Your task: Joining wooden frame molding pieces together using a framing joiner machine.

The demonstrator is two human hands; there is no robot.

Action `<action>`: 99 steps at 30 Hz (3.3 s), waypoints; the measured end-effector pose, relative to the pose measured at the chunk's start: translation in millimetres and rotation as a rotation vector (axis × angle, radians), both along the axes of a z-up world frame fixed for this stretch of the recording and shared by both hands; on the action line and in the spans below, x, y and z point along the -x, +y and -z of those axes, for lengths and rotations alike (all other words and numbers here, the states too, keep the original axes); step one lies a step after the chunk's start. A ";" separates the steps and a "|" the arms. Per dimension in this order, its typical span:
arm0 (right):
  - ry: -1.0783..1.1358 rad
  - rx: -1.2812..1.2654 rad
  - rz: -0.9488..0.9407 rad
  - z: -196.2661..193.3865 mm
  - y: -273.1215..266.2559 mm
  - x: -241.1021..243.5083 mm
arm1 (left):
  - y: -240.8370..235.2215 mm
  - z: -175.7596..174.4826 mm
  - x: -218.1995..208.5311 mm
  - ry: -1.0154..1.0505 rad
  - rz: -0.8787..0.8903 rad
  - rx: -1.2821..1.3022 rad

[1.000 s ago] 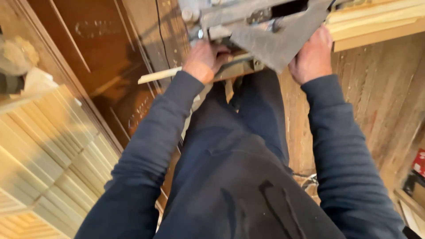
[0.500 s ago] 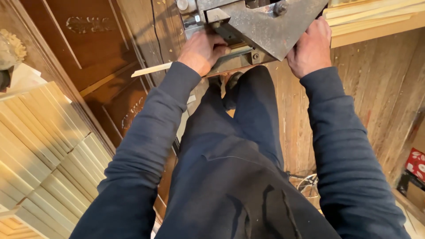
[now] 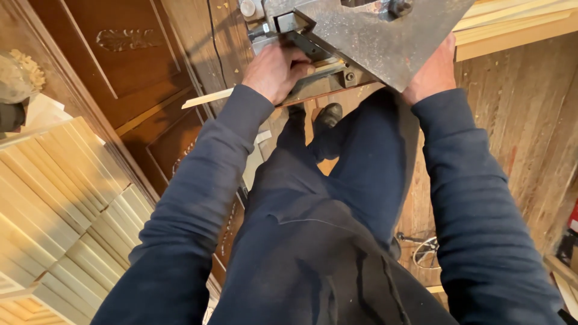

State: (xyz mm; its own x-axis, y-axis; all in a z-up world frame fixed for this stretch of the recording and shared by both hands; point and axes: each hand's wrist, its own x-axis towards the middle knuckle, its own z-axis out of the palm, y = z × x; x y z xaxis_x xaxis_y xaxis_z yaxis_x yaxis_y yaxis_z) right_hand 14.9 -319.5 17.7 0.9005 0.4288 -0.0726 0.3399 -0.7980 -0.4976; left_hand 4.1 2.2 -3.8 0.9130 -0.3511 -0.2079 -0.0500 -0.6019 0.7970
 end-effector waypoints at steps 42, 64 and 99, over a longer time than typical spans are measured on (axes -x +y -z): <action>0.163 -0.360 0.207 13.6 -11.6 -14.9 | -0.9 -3.2 -9.6 0.140 -0.054 -0.084; 0.292 0.092 -0.138 -5.8 -83.2 -83.4 | -4.7 -6.2 -0.6 0.181 -0.063 -0.060; 0.238 -0.014 -0.217 -54.6 63.9 25.0 | -7.7 8.3 5.6 0.070 -0.100 -0.036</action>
State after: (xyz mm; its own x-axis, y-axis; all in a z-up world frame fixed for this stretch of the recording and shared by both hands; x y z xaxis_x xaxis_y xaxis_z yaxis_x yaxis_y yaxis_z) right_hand -10.1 -255.6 72.4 0.7462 0.6116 -0.2630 0.3745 -0.7122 -0.5937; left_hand -1.4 -5.5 -12.2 0.9259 -0.2505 -0.2828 0.0664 -0.6291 0.7744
